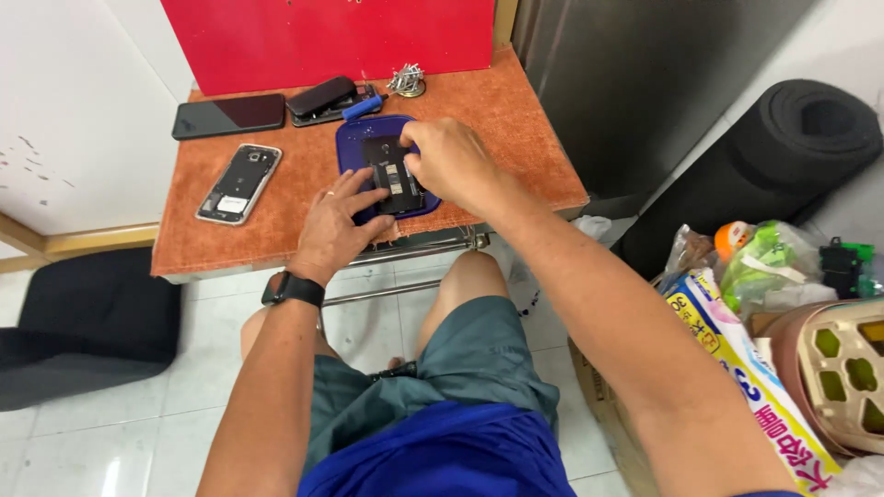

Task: Disassembling a mobile phone by removing screws with a screwdriver and prying out internal components.

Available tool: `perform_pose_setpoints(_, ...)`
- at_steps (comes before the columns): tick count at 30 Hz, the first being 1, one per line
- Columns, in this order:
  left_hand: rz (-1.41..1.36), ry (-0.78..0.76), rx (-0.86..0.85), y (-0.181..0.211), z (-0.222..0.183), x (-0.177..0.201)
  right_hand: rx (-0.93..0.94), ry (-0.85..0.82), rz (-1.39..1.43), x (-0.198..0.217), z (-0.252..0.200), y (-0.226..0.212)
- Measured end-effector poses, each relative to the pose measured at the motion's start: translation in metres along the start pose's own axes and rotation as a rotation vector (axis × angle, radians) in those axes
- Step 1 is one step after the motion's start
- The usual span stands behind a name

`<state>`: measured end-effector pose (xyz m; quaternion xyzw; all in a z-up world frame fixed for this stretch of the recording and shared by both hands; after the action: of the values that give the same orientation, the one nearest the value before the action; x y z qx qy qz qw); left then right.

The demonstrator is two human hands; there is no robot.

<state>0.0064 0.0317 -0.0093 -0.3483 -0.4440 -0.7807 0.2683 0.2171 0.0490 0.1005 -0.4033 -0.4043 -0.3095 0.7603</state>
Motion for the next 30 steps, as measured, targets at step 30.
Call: perform_pose_setpoints(30, -0.114, 0.028, -0.062, 0.001, -0.002, 0.005, 0.044, -0.011, 0.11, 0.02, -0.01, -0.017)
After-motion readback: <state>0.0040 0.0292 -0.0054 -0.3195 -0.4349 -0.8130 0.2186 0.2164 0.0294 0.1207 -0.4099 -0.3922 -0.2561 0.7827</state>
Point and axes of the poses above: each hand's wrist, its own z-axis towards the middle knuckle, its own x-axis out of the back of the hand, y = z × x, the point moved 3 cm from there along z, towards the middle knuckle, and after that the axes turned 2 degrees about -x, right-handed, at the moved point
